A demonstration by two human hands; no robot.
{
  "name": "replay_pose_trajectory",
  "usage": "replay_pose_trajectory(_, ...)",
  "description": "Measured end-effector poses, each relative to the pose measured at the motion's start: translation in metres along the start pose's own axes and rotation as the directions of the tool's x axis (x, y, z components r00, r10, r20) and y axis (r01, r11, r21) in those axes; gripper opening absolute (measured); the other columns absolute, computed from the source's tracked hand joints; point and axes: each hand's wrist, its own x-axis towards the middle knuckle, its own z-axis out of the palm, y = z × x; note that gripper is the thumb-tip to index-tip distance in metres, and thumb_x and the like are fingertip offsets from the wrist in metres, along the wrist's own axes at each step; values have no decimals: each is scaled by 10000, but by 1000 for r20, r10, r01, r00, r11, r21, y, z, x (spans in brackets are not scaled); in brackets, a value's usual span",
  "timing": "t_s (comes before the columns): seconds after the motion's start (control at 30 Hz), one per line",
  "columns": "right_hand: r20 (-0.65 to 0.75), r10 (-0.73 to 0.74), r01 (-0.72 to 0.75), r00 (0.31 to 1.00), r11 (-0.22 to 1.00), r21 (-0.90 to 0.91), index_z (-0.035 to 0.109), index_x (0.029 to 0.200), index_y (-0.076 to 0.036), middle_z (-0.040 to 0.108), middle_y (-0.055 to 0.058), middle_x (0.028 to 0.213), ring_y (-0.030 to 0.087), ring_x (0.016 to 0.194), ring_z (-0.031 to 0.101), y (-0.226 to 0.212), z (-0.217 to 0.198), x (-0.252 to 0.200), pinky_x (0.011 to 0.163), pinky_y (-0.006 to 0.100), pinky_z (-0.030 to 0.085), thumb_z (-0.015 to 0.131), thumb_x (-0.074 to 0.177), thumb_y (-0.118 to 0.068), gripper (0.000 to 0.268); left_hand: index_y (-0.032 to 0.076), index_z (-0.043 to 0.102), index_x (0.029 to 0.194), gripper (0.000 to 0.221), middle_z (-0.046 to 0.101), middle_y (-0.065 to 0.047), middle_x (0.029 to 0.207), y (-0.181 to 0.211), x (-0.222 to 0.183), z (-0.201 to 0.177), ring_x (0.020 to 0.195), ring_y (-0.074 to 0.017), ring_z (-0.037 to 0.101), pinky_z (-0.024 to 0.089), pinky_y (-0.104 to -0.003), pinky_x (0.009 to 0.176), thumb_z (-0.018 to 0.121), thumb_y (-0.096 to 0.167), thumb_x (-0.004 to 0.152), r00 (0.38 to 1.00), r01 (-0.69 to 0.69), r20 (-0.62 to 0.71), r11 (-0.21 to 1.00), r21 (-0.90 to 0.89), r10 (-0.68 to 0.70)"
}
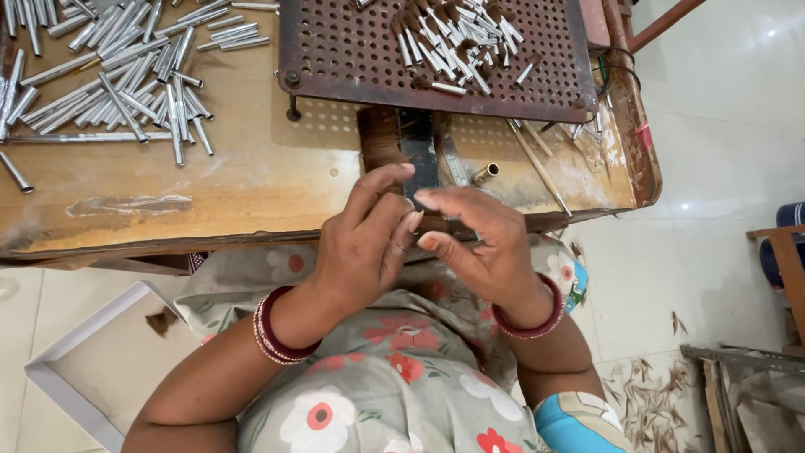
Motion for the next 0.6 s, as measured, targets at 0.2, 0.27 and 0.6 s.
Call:
replay_pose_trajectory(0.2,-298,-39,66,954,994,82,721,1079,-17,763,125,1035,198,925,744,27,33,-28,831,288,590,785,959,-90,155,3,601,1046,158,641,-150,1105,8,-2,1,799,-247,641,524,-336,710,548,141,1100,994,111,46,945,-308,-102)
replay_pose_trajectory(0.27,-297,-38,54,954,997,48,727,1070,-15,763,124,1024,194,918,746,27,32,-29,819,286,588,792,952,-98,158,7,603,1017,182,613,-132,958,4,-3,4,747,-236,609,504,-331,682,532,147,1109,982,185,112,910,-372,-154)
replay_pose_trajectory(0.6,-323,54,23,945,973,229,727,1078,31,751,120,994,151,867,709,48,30,-40,784,259,571,801,940,-76,190,8,570,983,140,575,-163,803,6,3,25,680,-341,603,474,-385,612,558,108,1079,993,110,68,947,-301,-94)
